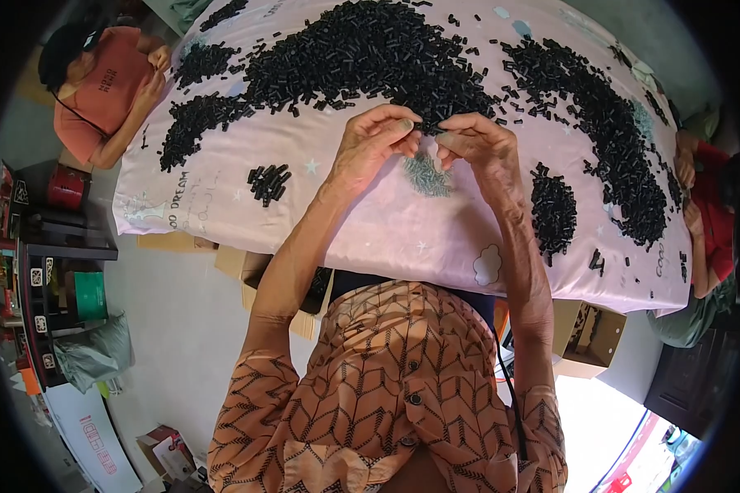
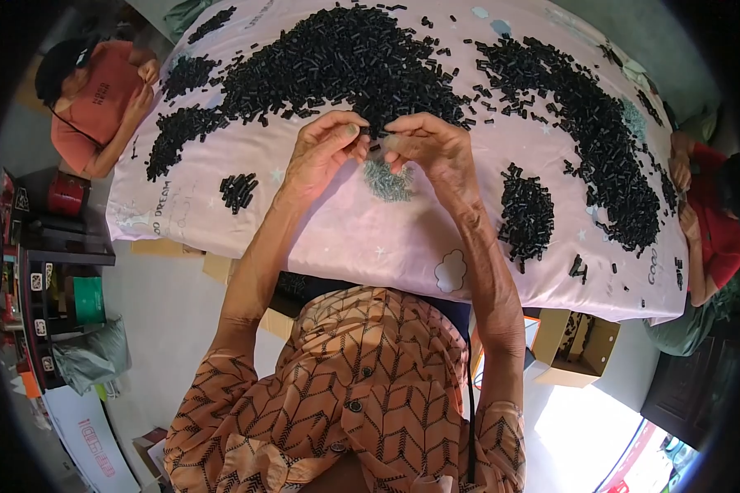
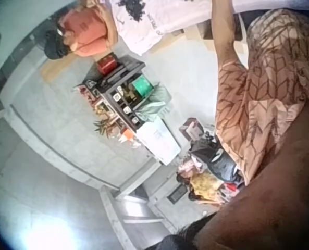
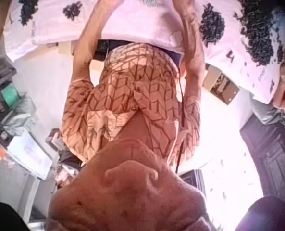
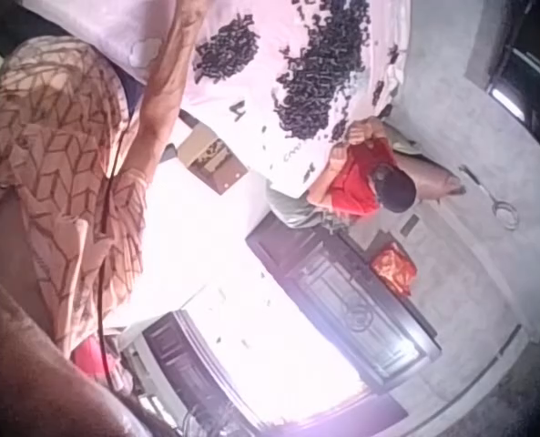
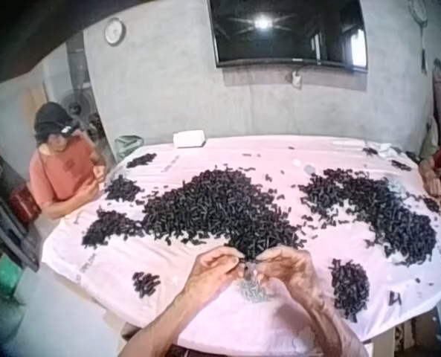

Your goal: Manually sorting and inspecting small black plastic components on a table.

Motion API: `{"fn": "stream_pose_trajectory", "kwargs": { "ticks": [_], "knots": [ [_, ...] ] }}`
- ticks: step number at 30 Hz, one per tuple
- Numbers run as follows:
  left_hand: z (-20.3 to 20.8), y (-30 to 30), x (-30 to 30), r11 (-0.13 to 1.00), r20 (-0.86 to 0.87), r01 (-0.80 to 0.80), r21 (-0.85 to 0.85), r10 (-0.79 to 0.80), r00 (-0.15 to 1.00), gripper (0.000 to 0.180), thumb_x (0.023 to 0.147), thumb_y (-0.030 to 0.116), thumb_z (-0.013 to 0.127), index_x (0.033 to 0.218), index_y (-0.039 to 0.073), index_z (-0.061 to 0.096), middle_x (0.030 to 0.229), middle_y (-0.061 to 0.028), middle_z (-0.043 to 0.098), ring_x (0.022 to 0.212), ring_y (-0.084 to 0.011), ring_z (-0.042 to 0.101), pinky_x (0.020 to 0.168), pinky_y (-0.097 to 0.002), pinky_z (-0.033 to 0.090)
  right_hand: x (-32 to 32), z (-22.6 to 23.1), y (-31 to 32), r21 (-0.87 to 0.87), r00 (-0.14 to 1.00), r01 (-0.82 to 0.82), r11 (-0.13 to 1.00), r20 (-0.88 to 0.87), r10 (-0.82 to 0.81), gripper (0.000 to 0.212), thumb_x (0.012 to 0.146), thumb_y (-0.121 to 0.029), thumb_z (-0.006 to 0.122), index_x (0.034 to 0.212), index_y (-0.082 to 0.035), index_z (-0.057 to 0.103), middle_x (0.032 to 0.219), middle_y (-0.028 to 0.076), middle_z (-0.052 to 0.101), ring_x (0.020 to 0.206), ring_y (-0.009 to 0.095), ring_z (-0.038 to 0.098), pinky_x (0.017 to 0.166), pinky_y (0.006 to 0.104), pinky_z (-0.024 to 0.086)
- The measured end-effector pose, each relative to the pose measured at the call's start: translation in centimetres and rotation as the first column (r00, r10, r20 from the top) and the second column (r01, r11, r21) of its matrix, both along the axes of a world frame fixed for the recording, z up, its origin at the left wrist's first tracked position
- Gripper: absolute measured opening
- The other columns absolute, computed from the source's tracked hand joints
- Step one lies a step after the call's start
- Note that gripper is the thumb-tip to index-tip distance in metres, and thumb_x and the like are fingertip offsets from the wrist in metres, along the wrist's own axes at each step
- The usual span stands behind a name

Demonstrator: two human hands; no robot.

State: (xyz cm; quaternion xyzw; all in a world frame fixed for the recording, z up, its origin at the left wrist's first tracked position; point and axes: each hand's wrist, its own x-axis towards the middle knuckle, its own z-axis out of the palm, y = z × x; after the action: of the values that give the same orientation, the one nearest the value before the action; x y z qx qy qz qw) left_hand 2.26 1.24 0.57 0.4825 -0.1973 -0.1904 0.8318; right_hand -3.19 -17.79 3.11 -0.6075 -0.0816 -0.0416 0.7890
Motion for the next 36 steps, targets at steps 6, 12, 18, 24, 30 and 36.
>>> {"fn": "stream_pose_trajectory", "kwargs": {
  "ticks": [6, 12, 18, 24, 30, 36],
  "knots": [
    [0.2, -0.1, -0.3, 1.0, -0.001, 0.004, 0.025, -0.004, 1.0, 0.016, 0.09, 0.008, 0.059, 0.104, -0.001, 0.062, 0.084, -0.009, 0.064, 0.072, -0.0132, 0.06, 0.066, -0.0266, 0.05, -0.3, -0.4, 0.3, -0.029, 0.999, -0.012, 0.999, 0.041, 0.014, 0.013, 0.083, 0.004, 0.064, 0.096, 0.004, 0.061, 0.078, 0.011, 0.065, 0.066, 0.014, 0.061, 0.058, 0.0253, 0.051],
    [0.5, -0.1, -0.5, 0.998, 0.016, -0.024, 0.049, 0.023, 1.0, 0.015, 0.09, 0.006, 0.059, 0.102, -0.001, 0.064, 0.084, -0.0089, 0.065, 0.075, -0.0135, 0.063, 0.068, -0.0241, 0.054, -0.3, -0.6, 0.6, -0.039, 0.996, -0.01, 0.999, 0.084, 0.014, 0.016, 0.082, 0.006, 0.062, 0.097, 0.003, 0.061, 0.077, 0.009, 0.065, 0.066, 0.013, 0.06, 0.06, 0.0234, 0.05],
    [1.0, -0.8, -0.6, 0.998, 0.02, 0.006, 0.06, -0.007, 1.0, 0.017, 0.086, 0.0, 0.061, 0.102, -0.004, 0.063, 0.085, -0.0109, 0.066, 0.073, -0.0142, 0.064, 0.069, -0.0242, 0.054, -0.9, -0.4, 0.3, -0.115, 0.994, 0.054, 0.992, 0.1, -0.042, 0.019, 0.081, 0.008, 0.062, 0.098, 0.0, 0.062, 0.079, 0.007, 0.065, 0.069, 0.011, 0.061, 0.061, 0.0229, 0.051],
    [0.4, 0.1, -0.6, 0.993, 0.082, -0.022, 0.115, 0.012, 0.997, 0.02, 0.082, -0.006, 0.062, 0.102, -0.005, 0.062, 0.084, -0.0108, 0.066, 0.072, -0.0149, 0.064, 0.068, -0.0247, 0.052, -0.7, -0.8, 1.5, -0.193, 0.967, 0.106, 0.976, 0.248, -0.056, 0.019, 0.078, 0.01, 0.06, 0.094, 0.0, 0.062, 0.084, 0.004, 0.063, 0.072, 0.01, 0.062, 0.063, 0.0224, 0.051],
    [1.8, -0.7, -1.2, 0.992, 0.152, -0.03, 0.121, 0.012, 0.988, 0.018, 0.083, -0.006, 0.061, 0.101, -0.005, 0.062, 0.083, -0.0091, 0.065, 0.07, -0.0133, 0.063, 0.067, -0.0234, 0.051, -1.2, 0.2, 1.1, -0.413, 0.837, 0.386, 0.825, 0.532, -0.125, 0.017, 0.075, 0.011, 0.06, 0.088, 0.001, 0.061, 0.084, 0.008, 0.062, 0.071, 0.012, 0.061, 0.063, 0.0228, 0.049],
    [1.4, -0.1, -1.3, 0.986, 0.223, -0.068, 0.153, 0.032, 0.974, 0.016, 0.084, -0.005, 0.06, 0.099, -0.006, 0.063, 0.082, -0.0076, 0.064, 0.068, -0.0113, 0.061, 0.064, -0.022, 0.05, -1.1, -0.2, 1.5, -0.417, 0.72, 0.466, 0.78, 0.692, -0.06, 0.022, 0.07, 0.015, 0.061, 0.087, 0.001, 0.06, 0.086, 0.012, 0.062, 0.074, 0.019, 0.062, 0.062, 0.0259, 0.05]
  ]
}}
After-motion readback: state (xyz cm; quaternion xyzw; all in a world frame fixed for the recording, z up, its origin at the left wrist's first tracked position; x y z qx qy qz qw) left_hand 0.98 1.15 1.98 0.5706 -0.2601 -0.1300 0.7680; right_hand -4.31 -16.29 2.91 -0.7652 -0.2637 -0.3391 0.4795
